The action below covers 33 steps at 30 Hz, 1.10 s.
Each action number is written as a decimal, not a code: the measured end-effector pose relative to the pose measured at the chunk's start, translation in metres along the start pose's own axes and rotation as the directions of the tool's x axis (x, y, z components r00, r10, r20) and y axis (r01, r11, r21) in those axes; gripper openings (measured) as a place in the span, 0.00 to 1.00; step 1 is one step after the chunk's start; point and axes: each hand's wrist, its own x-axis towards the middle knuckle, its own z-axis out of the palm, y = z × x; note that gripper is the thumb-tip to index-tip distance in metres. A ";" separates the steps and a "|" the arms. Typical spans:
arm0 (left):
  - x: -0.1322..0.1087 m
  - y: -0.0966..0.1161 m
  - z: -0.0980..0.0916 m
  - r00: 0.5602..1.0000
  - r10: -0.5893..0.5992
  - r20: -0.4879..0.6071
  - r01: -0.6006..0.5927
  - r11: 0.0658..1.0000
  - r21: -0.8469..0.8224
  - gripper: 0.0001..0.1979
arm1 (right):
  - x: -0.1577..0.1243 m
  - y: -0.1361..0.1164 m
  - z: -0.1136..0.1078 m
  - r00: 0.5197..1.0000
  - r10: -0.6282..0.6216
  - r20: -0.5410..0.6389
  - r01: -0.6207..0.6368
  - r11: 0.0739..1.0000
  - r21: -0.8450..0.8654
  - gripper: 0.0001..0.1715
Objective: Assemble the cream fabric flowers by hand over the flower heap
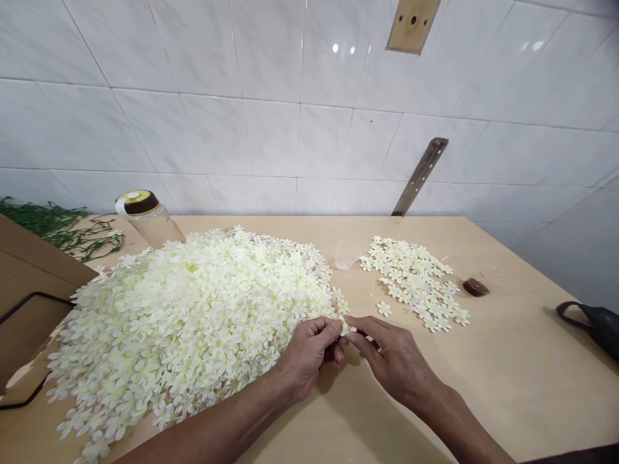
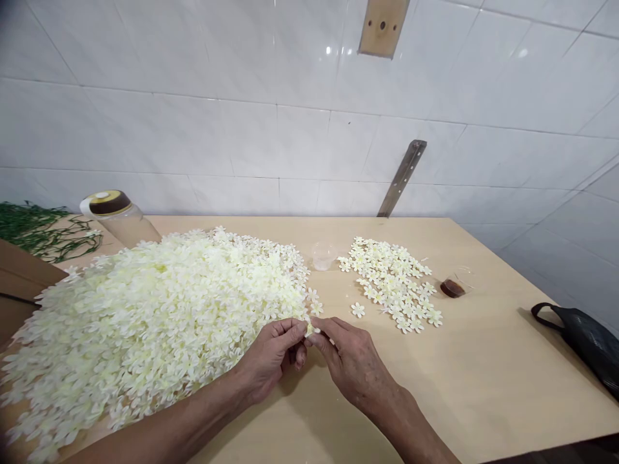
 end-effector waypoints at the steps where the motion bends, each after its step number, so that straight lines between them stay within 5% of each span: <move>1: 0.000 0.000 0.000 1.000 0.004 0.005 -0.004 1.000 0.009 0.22 | -0.001 -0.001 -0.001 0.999 0.041 0.020 -0.042 0.999 0.029 0.18; 4: -0.002 0.001 0.001 0.999 0.013 0.048 -0.018 0.995 0.096 0.21 | -0.001 -0.006 -0.009 0.989 0.119 0.090 -0.126 0.989 0.072 0.23; 9: -0.004 -0.001 0.002 0.998 0.013 0.062 -0.026 0.975 0.221 0.21 | 0.000 -0.017 -0.020 0.971 0.012 0.237 -0.005 1.000 -0.030 0.13; 18: 0.001 -0.008 -0.002 1.000 0.026 -0.017 -0.021 0.963 0.267 0.21 | -0.011 0.004 0.014 0.994 0.010 0.111 0.023 0.956 -0.293 0.19; 23: 0.002 -0.009 -0.006 1.000 -0.009 0.010 0.007 0.977 0.215 0.22 | -0.012 0.004 0.016 0.990 0.029 0.139 -0.008 0.989 -0.150 0.16; 29: 0.002 -0.009 -0.004 0.989 0.144 -0.021 -0.131 0.948 0.290 0.21 | -0.014 -0.003 0.019 0.976 0.126 0.175 -0.141 0.987 0.074 0.26; 33: 0.000 -0.007 0.000 0.978 0.196 0.070 -0.208 0.931 0.301 0.21 | -0.007 -0.013 0.017 0.974 0.172 0.144 -0.191 0.974 0.125 0.21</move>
